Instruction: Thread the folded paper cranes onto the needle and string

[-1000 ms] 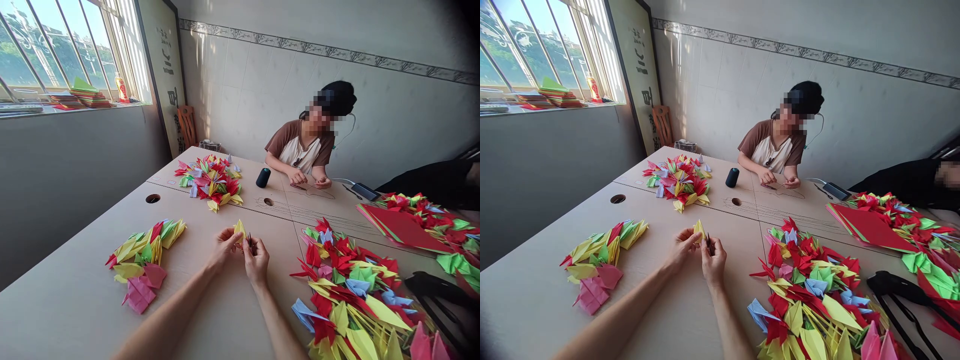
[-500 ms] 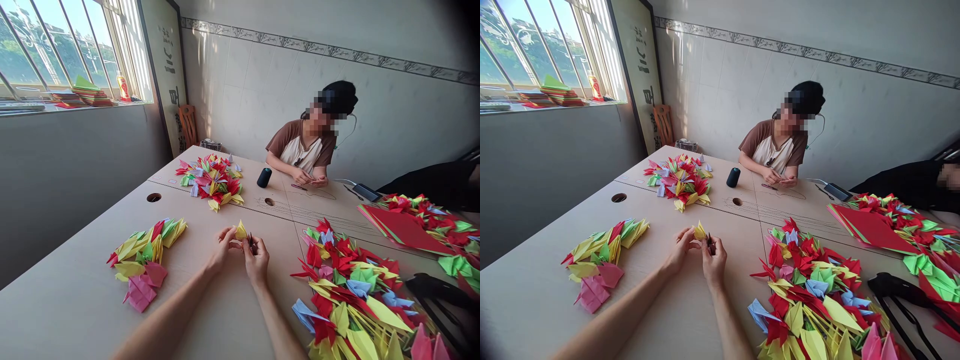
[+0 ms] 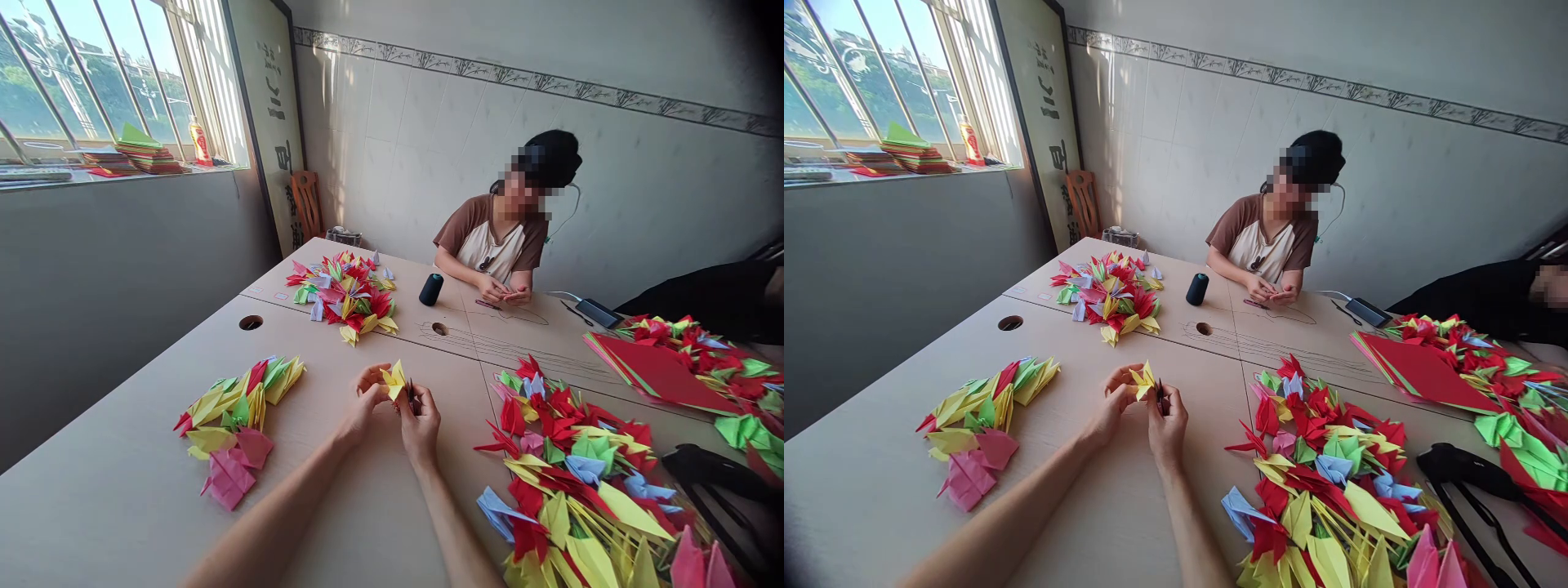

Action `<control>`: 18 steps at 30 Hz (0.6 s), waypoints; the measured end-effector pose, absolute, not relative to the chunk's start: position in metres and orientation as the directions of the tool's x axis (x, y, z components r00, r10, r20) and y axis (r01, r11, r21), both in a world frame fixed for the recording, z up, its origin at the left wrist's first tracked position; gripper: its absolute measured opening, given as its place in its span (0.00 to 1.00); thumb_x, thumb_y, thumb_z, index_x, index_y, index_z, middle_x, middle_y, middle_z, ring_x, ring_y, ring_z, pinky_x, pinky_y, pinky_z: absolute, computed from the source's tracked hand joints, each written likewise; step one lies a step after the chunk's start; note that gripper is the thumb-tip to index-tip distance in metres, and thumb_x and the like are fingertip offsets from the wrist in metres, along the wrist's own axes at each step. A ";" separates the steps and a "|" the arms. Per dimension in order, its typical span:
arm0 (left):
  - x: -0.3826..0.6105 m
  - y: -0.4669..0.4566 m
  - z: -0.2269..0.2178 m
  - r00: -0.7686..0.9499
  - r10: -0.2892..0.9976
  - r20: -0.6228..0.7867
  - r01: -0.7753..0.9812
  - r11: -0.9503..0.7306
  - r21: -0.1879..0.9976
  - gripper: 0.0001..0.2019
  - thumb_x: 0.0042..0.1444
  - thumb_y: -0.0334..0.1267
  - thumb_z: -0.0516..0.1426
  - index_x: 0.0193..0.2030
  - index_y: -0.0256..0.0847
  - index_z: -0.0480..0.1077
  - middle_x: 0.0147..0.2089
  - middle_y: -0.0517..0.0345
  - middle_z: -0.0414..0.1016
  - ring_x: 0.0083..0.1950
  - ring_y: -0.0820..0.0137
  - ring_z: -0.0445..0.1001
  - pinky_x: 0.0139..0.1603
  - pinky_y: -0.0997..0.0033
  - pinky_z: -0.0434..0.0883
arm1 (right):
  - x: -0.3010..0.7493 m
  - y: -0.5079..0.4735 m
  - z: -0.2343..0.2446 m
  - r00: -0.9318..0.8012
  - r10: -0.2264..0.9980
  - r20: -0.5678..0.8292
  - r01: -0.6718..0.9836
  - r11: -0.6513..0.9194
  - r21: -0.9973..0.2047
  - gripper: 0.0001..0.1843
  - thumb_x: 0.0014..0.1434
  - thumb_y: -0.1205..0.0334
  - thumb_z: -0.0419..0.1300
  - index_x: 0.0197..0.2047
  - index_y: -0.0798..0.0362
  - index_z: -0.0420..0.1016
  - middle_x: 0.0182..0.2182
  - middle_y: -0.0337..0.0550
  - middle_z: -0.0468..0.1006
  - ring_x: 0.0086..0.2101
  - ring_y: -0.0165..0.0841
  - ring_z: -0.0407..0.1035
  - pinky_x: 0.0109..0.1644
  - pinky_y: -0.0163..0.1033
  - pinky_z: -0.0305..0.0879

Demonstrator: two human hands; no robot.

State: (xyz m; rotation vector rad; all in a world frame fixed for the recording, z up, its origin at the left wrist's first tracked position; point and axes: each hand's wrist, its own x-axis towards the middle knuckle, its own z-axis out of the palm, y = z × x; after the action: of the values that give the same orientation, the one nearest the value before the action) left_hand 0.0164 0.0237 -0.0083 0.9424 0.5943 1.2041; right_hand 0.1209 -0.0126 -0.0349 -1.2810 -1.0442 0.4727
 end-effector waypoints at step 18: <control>0.019 0.023 -0.001 0.265 0.962 0.064 -0.438 0.061 0.897 0.11 0.47 0.38 0.62 0.37 0.36 0.71 0.33 0.56 0.75 0.32 0.71 0.71 0.33 0.73 0.69 | 0.123 -0.012 -0.036 0.482 0.800 0.358 0.263 0.258 -0.930 0.16 0.56 0.51 0.58 0.37 0.56 0.71 0.24 0.39 0.73 0.22 0.27 0.64 0.25 0.30 0.63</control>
State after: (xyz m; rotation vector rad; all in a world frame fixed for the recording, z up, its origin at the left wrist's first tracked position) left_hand 0.0186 0.0226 -0.0010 0.9884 0.6767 1.1911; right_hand 0.1226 -0.0117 -0.0355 -1.3039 -1.0572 0.4754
